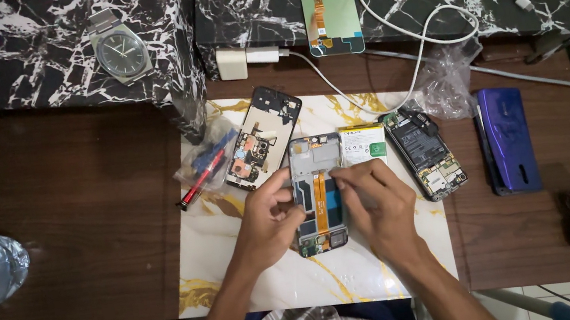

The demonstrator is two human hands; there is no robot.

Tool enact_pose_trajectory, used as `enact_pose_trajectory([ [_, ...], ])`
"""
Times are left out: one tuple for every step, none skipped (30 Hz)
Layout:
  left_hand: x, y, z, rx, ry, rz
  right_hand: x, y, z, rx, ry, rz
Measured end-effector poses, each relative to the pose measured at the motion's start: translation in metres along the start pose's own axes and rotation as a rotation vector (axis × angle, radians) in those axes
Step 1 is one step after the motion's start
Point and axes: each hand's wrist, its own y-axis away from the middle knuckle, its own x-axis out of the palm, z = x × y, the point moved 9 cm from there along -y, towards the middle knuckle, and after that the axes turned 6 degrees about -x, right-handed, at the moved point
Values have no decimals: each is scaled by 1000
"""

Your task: Disassembling and inspecting parts of a mobile smartphone on a workspace.

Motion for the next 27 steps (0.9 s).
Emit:
enact_pose_trajectory([
  [1,0,-2,-16,20,-1,1,0,1,-18,-8,21],
  [0,0,2,-16,21,-1,1,0,1,-17,-8,22],
  [0,0,1,21,55,13,2,0,0,1,-36,47],
  [0,0,1,59,89,27,4,0,-1,18,-64,72],
  [-1,0,2,58,89,25,5,0,-2,18,-66,74],
  [-2,0,1,67,67,26,5,1,-2,16,-55,79],
  [-3,0,0,78,44,26,6,1,-3,14,-44,83],
  [-2,0,0,78,43,24,6,1,-3,13,-46,83],
  [-1,0,0,74,59,36,5,1,-2,-2,-44,80],
  [0,1,0,70,74,47,4,2,-1,-16,-42,77],
  [1,0,0,71,73,47,5,2,-2,-17,-43,76],
  [2,0,1,56,98,53,7,3,-9,49,-20,96],
  [3,-1,3,43,124,59,8,5,-16,114,4,116],
  [2,-1,3,45,123,59,9,4,-15,113,3,115],
  [2,-1,4,31,76,47,7,2,-8,35,-25,85],
  [1,-1,5,17,30,36,5,1,-1,-43,-54,55],
  [1,-1,4,19,29,35,4,1,0,-46,-55,54],
  [1,-1,2,22,28,39,5,2,-1,-32,-52,65],
  [1,-1,0,26,27,42,6,2,-2,-19,-50,76],
  [1,-1,0,30,25,41,6,2,-2,-22,-51,74],
  [0,-1,2,12,-3,29,7,3,-6,19,-58,89],
  [-1,-1,4,-5,-31,17,9,5,-10,60,-65,104],
  [-1,0,4,-3,-32,16,8,5,-10,57,-66,104],
  [-1,0,4,-4,-15,29,8,5,-10,56,-73,110],
  [1,0,5,-7,3,43,8,6,-11,57,-79,117],
  [1,1,2,-6,3,42,7,5,-11,56,-79,118],
  [2,1,0,-20,6,42,10,7,-15,96,-124,144],
])
